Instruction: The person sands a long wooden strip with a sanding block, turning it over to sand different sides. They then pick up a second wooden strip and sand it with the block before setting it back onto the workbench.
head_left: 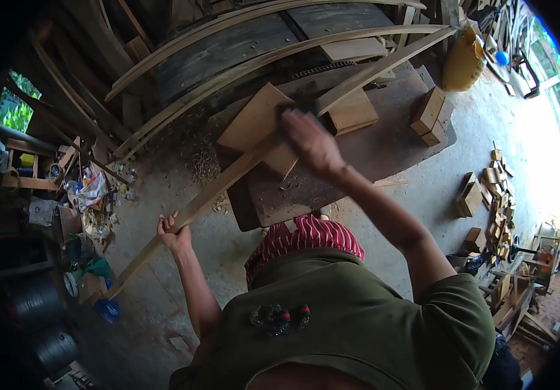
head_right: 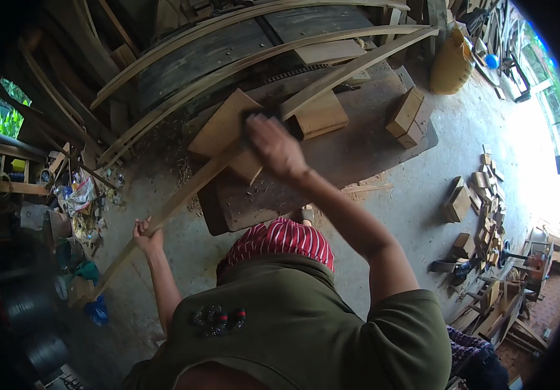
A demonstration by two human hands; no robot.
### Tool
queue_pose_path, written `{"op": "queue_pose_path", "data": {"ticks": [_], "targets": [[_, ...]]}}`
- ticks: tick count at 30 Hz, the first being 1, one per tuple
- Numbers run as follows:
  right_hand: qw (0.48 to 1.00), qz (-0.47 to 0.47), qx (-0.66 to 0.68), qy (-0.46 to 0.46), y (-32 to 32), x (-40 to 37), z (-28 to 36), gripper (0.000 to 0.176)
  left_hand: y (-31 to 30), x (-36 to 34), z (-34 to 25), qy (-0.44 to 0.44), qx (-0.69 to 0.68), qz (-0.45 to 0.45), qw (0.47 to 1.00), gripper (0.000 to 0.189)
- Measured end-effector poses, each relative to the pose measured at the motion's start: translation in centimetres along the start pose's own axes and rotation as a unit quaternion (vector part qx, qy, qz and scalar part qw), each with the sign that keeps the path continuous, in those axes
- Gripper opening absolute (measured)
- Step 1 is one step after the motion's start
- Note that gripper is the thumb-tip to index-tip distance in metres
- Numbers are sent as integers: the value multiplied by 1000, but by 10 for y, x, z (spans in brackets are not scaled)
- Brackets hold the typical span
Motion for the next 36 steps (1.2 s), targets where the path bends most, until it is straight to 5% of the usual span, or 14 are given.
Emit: {"op": "queue_pose_path", "data": {"ticks": [2,4,6,9,11,15,19,22,28,29,36], "targets": [[996,41,52,-53,10,-6,37,52,-1,4,0,-1,-19,44,999,17],[996,64,51,-20,7,-8,22,51,-19,20,-8,0,-40,87,995,17],[997,28,21,63,-9,-17,-29,50,-51,42,-25,30,-51,232,971,19],[986,-96,-49,127,-41,-26,-89,50,-48,20,-35,60,-67,163,983,22],[970,-132,-75,190,-41,-24,-97,53,-44,17,-41,69,-68,195,976,24],[989,-70,12,129,-9,-14,-28,57,-30,21,-43,105,-93,249,958,28],[992,48,113,43,11,-9,53,61,-9,8,-50,116,-80,212,967,28],[995,44,67,58,-3,-21,6,55,-9,4,-49,118,-78,144,979,27],[975,-70,-99,188,-32,-42,-83,54,-30,12,-44,55,-105,191,974,31],[975,-54,-141,160,-26,-36,-70,51,-29,13,-43,52,-104,205,972,33],[985,102,128,-50,74,25,134,55,-8,-1,-34,18,-125,179,976,53]]}}
Point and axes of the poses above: each hand's wrist, its own x-axis towards the middle knuckle, its own y-axis out of the palm, z = x × y, the point moved 2 cm from there along x, towards the middle knuckle, and after that the axes turned 10 degrees about x, right-handed, at the moved point
